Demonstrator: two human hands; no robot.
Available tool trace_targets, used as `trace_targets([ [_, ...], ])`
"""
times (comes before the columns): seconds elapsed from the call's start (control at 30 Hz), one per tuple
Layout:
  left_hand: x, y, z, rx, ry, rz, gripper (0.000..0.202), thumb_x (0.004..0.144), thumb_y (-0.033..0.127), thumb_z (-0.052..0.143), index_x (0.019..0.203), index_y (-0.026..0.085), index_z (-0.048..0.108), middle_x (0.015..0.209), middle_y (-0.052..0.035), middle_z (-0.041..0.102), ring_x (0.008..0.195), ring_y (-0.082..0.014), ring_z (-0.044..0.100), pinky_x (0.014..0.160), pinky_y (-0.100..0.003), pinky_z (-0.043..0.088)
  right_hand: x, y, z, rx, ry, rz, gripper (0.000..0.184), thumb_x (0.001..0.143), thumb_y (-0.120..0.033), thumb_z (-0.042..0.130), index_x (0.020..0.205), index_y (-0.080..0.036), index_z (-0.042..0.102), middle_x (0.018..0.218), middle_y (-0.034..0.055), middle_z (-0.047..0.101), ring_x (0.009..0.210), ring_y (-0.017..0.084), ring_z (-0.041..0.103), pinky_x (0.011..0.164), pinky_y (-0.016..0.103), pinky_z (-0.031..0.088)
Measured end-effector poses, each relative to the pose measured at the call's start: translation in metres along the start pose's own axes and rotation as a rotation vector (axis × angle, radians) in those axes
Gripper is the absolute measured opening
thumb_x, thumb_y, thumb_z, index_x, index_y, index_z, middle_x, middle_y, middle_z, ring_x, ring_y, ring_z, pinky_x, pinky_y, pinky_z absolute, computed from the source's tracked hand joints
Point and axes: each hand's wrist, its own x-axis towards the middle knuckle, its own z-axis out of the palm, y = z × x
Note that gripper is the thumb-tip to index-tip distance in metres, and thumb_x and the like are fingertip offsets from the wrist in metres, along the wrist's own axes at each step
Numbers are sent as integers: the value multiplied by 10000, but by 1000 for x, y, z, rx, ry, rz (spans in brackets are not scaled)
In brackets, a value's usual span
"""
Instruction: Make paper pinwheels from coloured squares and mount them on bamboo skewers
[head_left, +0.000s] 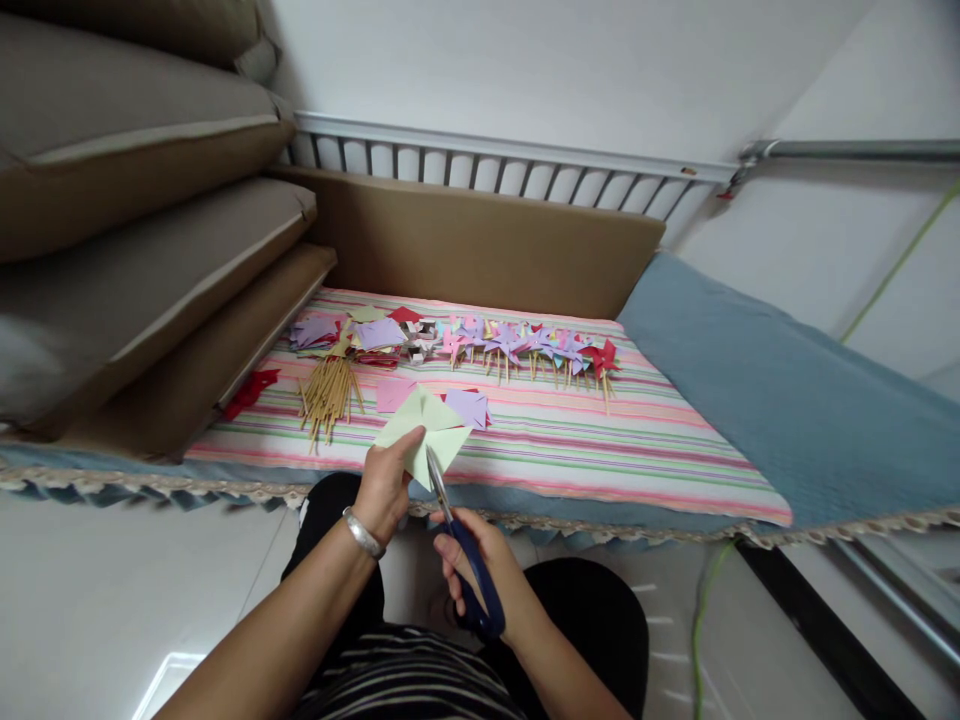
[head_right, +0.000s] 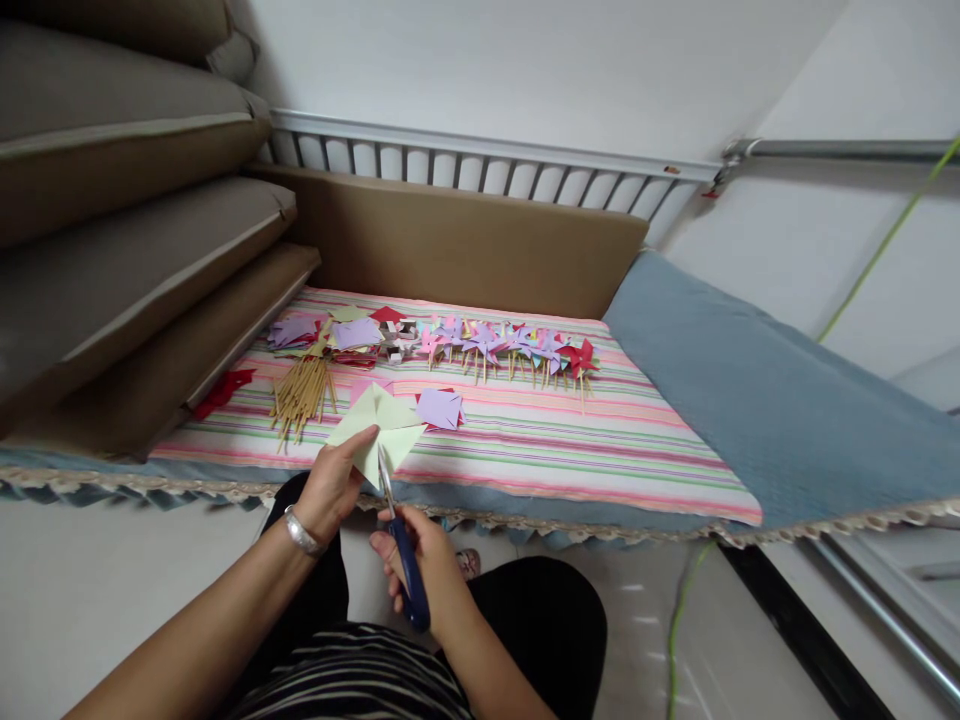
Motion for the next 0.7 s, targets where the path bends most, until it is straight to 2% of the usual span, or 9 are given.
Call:
trace_targets([
  [0.47, 1, -2, 1, 3, 7, 21, 259, 572, 135, 753, 817, 73, 696, 793, -91, 730, 670, -185, 668, 628, -251, 512, -1, -3, 3, -25, 41, -1, 607, 633, -591, 640, 1054, -164, 540, 468, -94, 463, 299, 53, 389, 249, 148, 316],
  [0.63, -1, -2, 2, 8, 21, 14, 240, 572, 132, 753, 798, 75, 696, 772, -86, 728, 642, -177, 663, 599, -248, 506, 1, -2, 0, -120, 57, -22, 496, 698, -486, 609, 1068, -166, 527, 489, -90, 478, 307, 62, 407, 268, 161, 317],
  [0.7, 1, -3, 1, 9, 43, 18, 246, 568, 131, 758, 798, 72, 695, 765, -89, 727, 633, -175, 661, 589, -249, 507, 2, 1, -3, -165, 43, -42, 449, 709, -409, 606, 1084, -180, 517, 534, -78, 515, 338, 72, 452, 311, 178, 363],
])
